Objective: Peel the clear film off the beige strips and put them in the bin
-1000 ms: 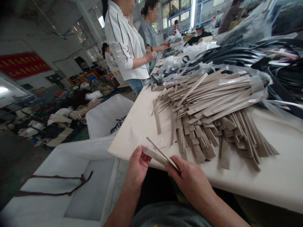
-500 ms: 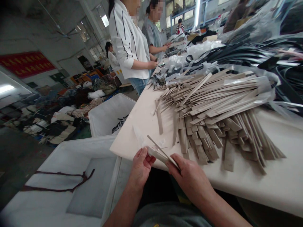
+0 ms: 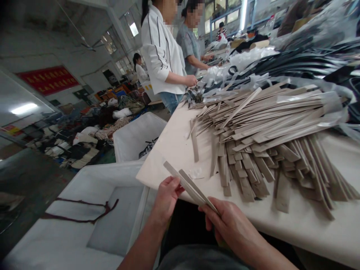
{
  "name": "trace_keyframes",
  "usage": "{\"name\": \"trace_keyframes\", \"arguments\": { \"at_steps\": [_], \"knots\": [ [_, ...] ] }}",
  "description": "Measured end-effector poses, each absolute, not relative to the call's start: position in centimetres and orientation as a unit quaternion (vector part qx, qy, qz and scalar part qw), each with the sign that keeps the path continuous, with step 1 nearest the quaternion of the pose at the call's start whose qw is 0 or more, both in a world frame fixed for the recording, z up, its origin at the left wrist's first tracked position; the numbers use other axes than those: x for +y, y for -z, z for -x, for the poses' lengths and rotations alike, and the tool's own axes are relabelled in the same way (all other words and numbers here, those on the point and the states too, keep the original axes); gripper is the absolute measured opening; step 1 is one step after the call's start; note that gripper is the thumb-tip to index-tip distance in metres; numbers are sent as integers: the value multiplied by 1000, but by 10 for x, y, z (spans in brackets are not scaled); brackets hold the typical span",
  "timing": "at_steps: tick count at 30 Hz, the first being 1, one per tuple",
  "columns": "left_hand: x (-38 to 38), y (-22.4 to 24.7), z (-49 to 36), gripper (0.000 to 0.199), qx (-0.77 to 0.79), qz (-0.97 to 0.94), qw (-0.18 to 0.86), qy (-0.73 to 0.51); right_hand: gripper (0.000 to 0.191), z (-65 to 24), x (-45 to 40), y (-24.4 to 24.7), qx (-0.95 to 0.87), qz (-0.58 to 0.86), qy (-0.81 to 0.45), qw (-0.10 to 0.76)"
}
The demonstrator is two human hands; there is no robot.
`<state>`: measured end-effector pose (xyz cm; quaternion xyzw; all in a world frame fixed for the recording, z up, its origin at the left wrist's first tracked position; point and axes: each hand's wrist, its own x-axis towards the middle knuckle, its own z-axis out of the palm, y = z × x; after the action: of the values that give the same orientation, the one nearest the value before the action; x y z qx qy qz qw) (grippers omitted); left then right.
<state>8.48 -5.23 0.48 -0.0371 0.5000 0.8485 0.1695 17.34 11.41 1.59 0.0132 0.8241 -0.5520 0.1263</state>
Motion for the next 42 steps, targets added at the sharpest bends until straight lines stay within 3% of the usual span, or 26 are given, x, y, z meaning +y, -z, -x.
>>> {"name": "trace_keyframes", "arguments": {
  "at_steps": [4,9,14,20,25,31,38,42],
  "knots": [
    [-34,-4,-100,25,487,-28,258,-834,47,-167,112,-20,838,2,543,51],
    [-26,-9,-91,26,416,28,109,-902,47,-164,110,-18,836,5,546,61],
    [-19,-4,-106,30,448,-25,235,-862,44,-159,112,-15,829,15,560,10],
    [-22,-25,-81,39,417,55,92,-903,43,-163,111,-10,838,17,543,46],
    [-12,-13,-101,32,449,17,216,-867,40,-160,112,-9,829,17,558,16],
    [-31,-28,-72,35,409,43,100,-906,46,-162,113,-2,841,24,540,42],
    [-29,-9,-98,27,416,54,200,-886,43,-152,101,-10,847,32,531,16],
    [-45,-15,-98,33,425,63,199,-881,44,-150,95,-7,819,45,568,69]
  ]
}}
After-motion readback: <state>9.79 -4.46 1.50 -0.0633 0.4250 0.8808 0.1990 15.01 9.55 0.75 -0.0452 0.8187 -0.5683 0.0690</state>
